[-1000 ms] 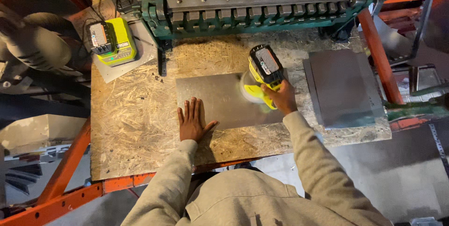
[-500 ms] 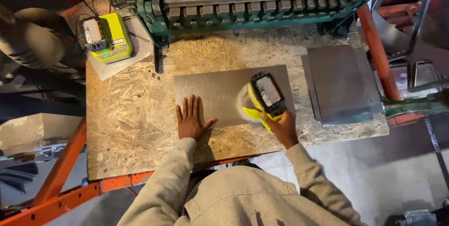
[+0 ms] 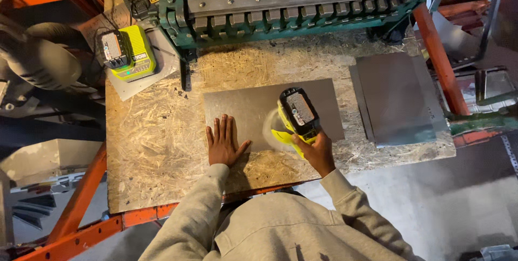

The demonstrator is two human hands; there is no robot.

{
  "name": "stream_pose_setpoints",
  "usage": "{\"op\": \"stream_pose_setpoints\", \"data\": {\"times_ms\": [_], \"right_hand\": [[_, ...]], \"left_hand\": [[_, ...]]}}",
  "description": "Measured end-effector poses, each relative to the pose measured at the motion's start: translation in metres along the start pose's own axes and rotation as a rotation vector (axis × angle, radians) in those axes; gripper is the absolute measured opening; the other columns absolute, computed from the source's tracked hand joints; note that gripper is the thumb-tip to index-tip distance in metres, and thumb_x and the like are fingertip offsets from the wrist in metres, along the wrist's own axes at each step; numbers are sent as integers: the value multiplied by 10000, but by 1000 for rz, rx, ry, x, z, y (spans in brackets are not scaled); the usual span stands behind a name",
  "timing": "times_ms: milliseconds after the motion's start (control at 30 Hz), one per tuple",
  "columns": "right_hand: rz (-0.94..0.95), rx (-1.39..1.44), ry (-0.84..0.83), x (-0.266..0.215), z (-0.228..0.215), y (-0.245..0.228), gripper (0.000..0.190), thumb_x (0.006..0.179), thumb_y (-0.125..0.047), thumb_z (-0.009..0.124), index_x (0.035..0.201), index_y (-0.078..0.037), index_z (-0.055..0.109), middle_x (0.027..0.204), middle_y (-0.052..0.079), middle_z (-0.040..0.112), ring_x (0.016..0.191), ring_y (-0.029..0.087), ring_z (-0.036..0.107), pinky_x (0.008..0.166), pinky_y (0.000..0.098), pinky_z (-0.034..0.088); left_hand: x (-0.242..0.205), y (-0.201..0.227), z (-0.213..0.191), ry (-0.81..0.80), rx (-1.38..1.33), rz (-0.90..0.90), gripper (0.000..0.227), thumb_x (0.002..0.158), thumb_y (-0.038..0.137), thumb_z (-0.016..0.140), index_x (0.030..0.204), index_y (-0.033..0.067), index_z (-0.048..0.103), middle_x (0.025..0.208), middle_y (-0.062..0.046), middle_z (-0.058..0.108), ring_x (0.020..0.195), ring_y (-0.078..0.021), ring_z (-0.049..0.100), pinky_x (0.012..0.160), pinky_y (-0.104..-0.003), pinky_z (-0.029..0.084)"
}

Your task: The person uses a yellow cordless orbital sander to smooth the surface of a rectangular metal sheet placed on a workbench. The person holds the sheet with the left hand while moving the sander across the surface with the right hand.

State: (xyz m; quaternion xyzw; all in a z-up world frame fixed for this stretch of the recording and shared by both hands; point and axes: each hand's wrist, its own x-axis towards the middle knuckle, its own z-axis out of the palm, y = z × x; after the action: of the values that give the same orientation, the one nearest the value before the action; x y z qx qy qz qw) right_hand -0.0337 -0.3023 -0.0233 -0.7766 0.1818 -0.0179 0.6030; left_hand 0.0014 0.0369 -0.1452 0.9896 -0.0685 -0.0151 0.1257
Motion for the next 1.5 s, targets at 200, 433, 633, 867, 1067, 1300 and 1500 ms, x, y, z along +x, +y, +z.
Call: {"op": "stream_pose_setpoints", "data": {"times_ms": [200,433,633,867,1067,1300,1500], "right_hand": [[105,-294,3,24,21,4,637,878,-437,1044,1286,-3,817,1142,288,860,1168,492,831,898,663,650],[-52,-162,21,53,60,3,587,854,-314,1088,1283,-10,828,1170,258,875,1204,414,839,963,586,668],[-290,-219,58,109,86,78,516,827,-313,1068,1094,27,786,1021,323,835,1060,533,837,854,626,636],[-228,-288,50,111,93,-2,604,831,-416,1040,1092,47,753,1038,355,826,1100,534,836,869,631,632],[-222,-255,-5,126,86,-11,574,859,-438,1067,1163,-30,801,1087,252,853,1119,464,850,907,587,655],[-116,-37,-13,135,110,18,552,865,-317,1068,1131,10,711,997,190,825,896,269,826,716,431,654],[-67,-120,-82,134,108,69,583,849,-399,1080,1140,-13,755,944,219,837,771,304,853,622,422,669]], "left_hand": [[0,1,-7,-24,-8,0,1265,999,998,516,1943,220,193,2012,-80,192,1848,-383,156,1487,-659,53],[2,1,-4,-45,-9,-10,1277,983,993,535,1944,233,175,2017,-62,171,1854,-368,126,1492,-656,27],[-1,5,0,-27,29,-4,1279,997,1014,468,1950,225,144,2021,-69,134,1855,-381,100,1484,-666,14],[-4,6,5,-31,-9,-34,1245,1005,979,500,1947,244,153,2022,-52,149,1857,-355,115,1496,-638,21],[-8,1,8,-41,-20,-18,1218,1014,946,518,1943,243,165,2020,-51,161,1858,-343,132,1502,-616,27],[-7,-23,26,-10,-104,63,1132,1011,710,665,1933,218,232,2014,-49,209,1844,-349,199,1491,-575,136],[-17,-46,33,-53,-280,146,1136,904,489,801,1892,196,321,1973,-100,307,1813,-405,280,1478,-581,242]]}}
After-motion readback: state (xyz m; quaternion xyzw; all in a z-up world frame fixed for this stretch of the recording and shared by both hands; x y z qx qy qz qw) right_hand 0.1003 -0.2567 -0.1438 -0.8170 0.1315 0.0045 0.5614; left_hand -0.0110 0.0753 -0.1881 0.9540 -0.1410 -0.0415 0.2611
